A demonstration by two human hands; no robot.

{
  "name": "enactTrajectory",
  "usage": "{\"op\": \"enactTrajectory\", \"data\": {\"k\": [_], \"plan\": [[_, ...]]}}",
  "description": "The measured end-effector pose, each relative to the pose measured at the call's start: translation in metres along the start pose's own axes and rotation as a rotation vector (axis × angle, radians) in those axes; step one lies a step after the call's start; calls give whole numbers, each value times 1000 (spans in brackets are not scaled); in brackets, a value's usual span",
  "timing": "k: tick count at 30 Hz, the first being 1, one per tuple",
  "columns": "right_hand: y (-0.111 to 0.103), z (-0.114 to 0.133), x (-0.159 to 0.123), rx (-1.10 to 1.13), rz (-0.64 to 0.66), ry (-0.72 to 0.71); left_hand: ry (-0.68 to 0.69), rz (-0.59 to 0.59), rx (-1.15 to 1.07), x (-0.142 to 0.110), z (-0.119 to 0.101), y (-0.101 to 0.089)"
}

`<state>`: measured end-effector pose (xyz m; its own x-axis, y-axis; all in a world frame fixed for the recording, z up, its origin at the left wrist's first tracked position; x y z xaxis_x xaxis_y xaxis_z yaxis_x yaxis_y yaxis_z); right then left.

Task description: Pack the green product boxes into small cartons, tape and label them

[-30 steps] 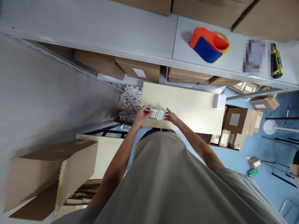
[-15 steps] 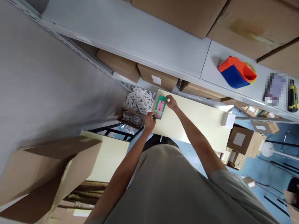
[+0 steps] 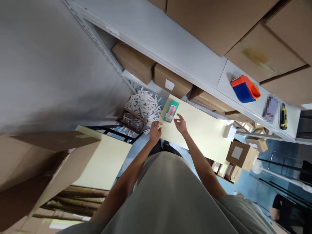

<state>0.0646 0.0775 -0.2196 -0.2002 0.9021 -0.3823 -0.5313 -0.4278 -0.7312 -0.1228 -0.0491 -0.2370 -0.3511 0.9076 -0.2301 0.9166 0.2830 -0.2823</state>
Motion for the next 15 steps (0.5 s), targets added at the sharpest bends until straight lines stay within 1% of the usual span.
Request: {"op": "enactTrajectory", "data": {"k": [4, 7, 9, 12, 15], "plan": [[12, 0, -57, 55, 79, -71, -11, -137, -76, -45, 11, -20], [24, 7, -88, 102, 120, -157, -5, -254, -103, -83, 15, -39], [36, 14, -109, 136, 163, -229, -3, -346, -120, -115, 16, -53], [64, 24, -147, 191, 259, -349, -4, -497, -151, -180, 19, -70], [102, 33, -195, 242, 380, -448, -51, -630, -182, -258, 23, -78]]}}
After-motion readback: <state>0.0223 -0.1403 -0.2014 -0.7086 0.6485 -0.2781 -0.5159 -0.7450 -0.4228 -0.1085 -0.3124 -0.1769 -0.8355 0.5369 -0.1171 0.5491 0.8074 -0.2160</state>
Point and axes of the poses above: each hand's wrist, its own x-axis towards the middle knuckle, its own y-axis out of the palm, z = x × y, the point moved 4 cm from there along x, towards the middle knuckle, and after that the axes turned 12 degrees about -x, right-handed, at the moved point
